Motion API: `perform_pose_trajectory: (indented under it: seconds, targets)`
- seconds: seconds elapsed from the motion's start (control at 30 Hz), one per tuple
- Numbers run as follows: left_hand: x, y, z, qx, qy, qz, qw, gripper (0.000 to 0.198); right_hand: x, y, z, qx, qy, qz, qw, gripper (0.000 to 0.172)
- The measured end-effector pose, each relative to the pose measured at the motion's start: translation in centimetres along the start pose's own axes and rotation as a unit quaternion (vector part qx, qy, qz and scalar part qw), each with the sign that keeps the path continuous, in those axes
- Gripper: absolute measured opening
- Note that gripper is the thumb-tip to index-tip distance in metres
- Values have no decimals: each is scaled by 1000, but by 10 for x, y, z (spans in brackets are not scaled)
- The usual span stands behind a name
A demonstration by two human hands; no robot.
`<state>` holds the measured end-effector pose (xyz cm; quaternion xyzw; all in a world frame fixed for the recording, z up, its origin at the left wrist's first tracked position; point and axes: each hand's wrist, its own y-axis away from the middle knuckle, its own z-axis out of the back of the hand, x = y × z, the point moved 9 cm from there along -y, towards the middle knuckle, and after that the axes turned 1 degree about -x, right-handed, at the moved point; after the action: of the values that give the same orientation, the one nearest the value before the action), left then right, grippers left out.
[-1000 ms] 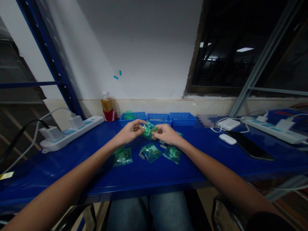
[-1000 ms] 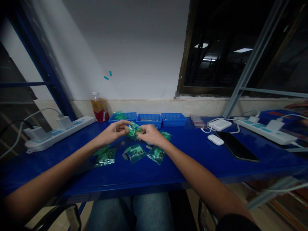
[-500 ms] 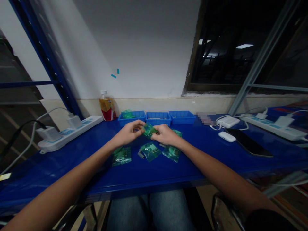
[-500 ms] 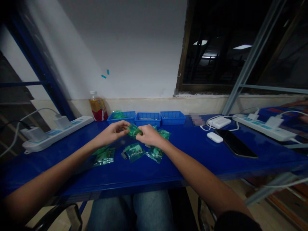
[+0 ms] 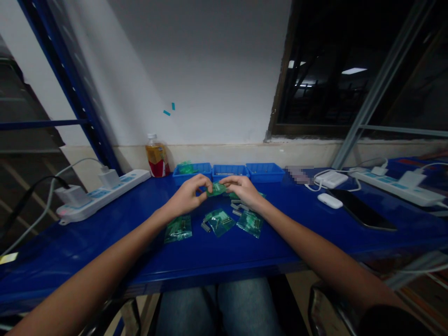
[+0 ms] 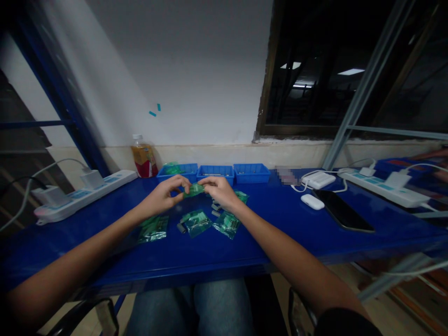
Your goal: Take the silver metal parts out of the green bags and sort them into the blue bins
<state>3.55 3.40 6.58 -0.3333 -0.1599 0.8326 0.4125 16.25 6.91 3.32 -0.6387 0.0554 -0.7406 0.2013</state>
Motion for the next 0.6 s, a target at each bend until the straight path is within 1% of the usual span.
perform_pose_trajectory:
  seconds: [0.07, 0.13, 0.27, 0.33, 0.4, 0.43, 0.53, 0.6]
  targets:
    - [-6, 1, -1, 1, -46, -30, 998, 18, -2, 0, 1, -8, -44, -11, 999, 20]
    - [-10, 2, -4, 4, -82, -53, 995, 22, -1, 0, 3, -26, -48, -1, 999, 15]
    - [-12, 4, -8, 4, -123, -73, 990, 25, 2, 0, 9, -78, -18, 32, 996, 17]
    - [-11, 4, -9, 2, -135, -70, 988, 22, 0, 0, 11, -91, -26, 30, 995, 23]
    - [-8, 4, -8, -2, -139, -55, 989, 17, 0, 0, 13, -97, -32, 30, 994, 32]
    - [-6, 3, -6, -10, -136, -40, 990, 17, 1, 0, 14, -100, -31, 30, 994, 33]
    - [6, 2, 3, -47, -91, 36, 994, 27, 1, -1, 17, -109, -18, 28, 994, 26]
    - [18, 3, 4, -54, -38, 94, 993, 34, 1, -1, 17, -111, -11, 28, 993, 20]
